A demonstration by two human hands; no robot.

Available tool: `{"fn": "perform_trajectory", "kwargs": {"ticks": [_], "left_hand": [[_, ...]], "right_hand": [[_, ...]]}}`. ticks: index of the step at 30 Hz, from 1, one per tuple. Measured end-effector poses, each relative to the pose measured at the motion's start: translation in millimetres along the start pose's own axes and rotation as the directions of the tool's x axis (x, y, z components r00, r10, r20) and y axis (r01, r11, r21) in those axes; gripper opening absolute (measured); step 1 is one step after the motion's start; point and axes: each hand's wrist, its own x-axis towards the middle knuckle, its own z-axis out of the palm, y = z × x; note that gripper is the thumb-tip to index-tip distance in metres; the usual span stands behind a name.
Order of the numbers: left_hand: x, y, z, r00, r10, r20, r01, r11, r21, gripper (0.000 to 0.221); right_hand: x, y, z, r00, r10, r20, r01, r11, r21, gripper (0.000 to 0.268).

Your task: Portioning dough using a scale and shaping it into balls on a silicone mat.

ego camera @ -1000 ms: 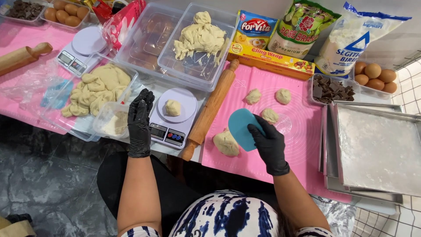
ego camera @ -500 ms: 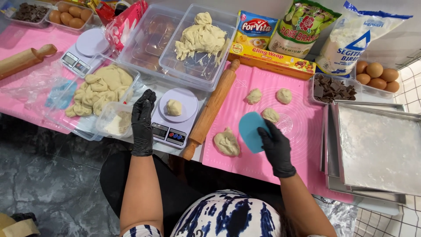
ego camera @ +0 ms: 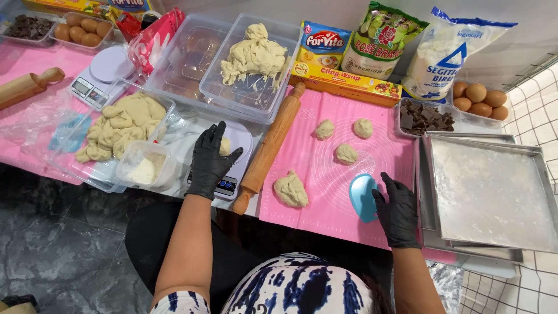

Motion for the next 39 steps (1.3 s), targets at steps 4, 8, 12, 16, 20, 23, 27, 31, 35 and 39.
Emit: {"fn": "perform_trajectory", "kwargs": {"ticks": [4, 8, 12, 16, 20, 23, 27, 31, 35, 39], "left_hand": [[5, -1, 4, 0.983, 0.077, -0.167, -0.07, 0.996, 0.049, 0.056], [16, -29, 30, 0.944, 0.194, -0.265, -0.172, 0.98, 0.103, 0.028], [25, -21, 15, 0.988, -0.056, -0.146, 0.021, 0.972, -0.234, 0.022], [34, -25, 6, 0.946, -0.325, 0.021, 0.318, 0.906, -0.28, 0.027], [47, -51, 15, 0.907, -0.415, 0.07, 0.417, 0.863, -0.286, 0.04], [38, -36, 1, 0.922, -0.371, 0.11, 0.385, 0.851, -0.357, 0.026], [34, -17, 3, 0.968, -0.226, 0.108, 0.249, 0.917, -0.313, 0.022], [20, -5, 0, 0.975, 0.15, -0.166, -0.17, 0.979, -0.113, 0.031], [12, -7, 14, 0.941, 0.272, -0.199, -0.229, 0.949, 0.215, 0.023], [15, -9, 19, 0.96, 0.245, -0.132, -0.201, 0.94, 0.277, 0.022]], "right_hand": [[-2, -8, -17, 0.973, -0.073, -0.218, 0.057, 0.995, -0.079, 0.051], [-6, -27, -42, 0.988, 0.06, -0.14, -0.039, 0.989, 0.143, 0.044], [-9, -12, -32, 0.99, 0.121, -0.078, -0.094, 0.953, 0.287, 0.041], [-13, -5, -28, 0.98, 0.2, -0.009, -0.179, 0.892, 0.415, 0.037], [-12, -13, -35, 0.961, 0.273, 0.053, -0.265, 0.841, 0.472, 0.033], [-14, -13, -32, 0.959, 0.276, 0.059, -0.272, 0.848, 0.455, 0.034], [-12, -20, -34, 0.959, 0.272, 0.084, -0.277, 0.822, 0.498, 0.034], [-11, -30, -37, 0.953, 0.283, 0.105, -0.297, 0.822, 0.486, 0.032], [-9, -27, -31, 0.939, 0.324, 0.118, -0.341, 0.826, 0.449, 0.031], [-15, -47, -45, 0.913, 0.38, 0.147, -0.402, 0.786, 0.47, 0.031]]}}
